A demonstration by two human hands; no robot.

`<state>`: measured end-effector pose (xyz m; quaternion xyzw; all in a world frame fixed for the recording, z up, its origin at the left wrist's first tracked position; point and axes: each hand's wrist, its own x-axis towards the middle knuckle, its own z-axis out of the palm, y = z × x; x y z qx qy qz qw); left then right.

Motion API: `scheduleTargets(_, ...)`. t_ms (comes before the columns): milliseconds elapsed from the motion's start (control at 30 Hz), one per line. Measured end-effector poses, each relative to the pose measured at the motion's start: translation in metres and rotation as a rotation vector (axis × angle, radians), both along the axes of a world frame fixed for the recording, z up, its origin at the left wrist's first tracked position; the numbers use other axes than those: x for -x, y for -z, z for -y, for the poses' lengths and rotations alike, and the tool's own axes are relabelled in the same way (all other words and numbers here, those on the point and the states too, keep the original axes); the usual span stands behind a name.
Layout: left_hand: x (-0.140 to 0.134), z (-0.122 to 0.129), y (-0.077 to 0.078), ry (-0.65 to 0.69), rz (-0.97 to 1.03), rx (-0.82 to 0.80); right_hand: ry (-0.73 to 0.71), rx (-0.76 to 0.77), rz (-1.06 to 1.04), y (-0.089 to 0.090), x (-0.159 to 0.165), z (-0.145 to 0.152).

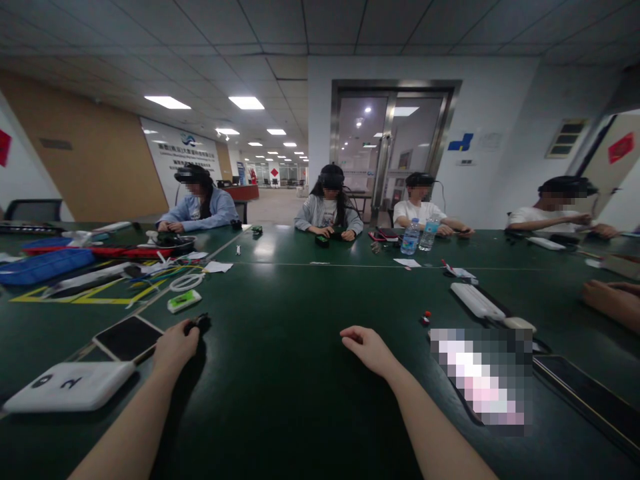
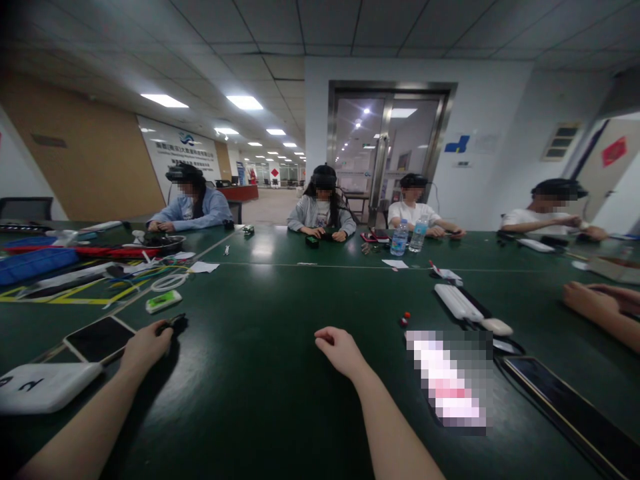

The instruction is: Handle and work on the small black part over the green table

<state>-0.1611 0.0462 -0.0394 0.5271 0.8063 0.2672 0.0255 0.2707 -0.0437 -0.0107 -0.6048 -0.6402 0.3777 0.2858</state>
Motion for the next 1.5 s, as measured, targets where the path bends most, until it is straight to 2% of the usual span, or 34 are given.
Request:
scheduleTargets(200,-0.005,0.005,-0.007,0.007,-0.054,0.105,-0.002,-0.010,0.002,-0.001,0.001,0.001)
scheduleTargets(367,-0.008,0.008,-0.011,0.020,-0.090,0.117,0.000,-0.014,-0.002,-0.001,0.001,0.001)
scheduleTargets(833,-0.006,0.005,-0.009,-0.003,-0.099,0.164,-0.001,-0.030,-0.006,0.002,-0.002,-0.001)
scheduleTargets(1167,-0.006,0.004,-0.005,-0.037,-0.090,0.132,-0.004,-0.034,0.006,0.002,0.000,-0.001)
scheduleTargets(1500,-0.010,0.008,-0.010,-0.037,-0.093,0.161,-0.015,-0.032,0.006,0.003,0.000,-0.002)
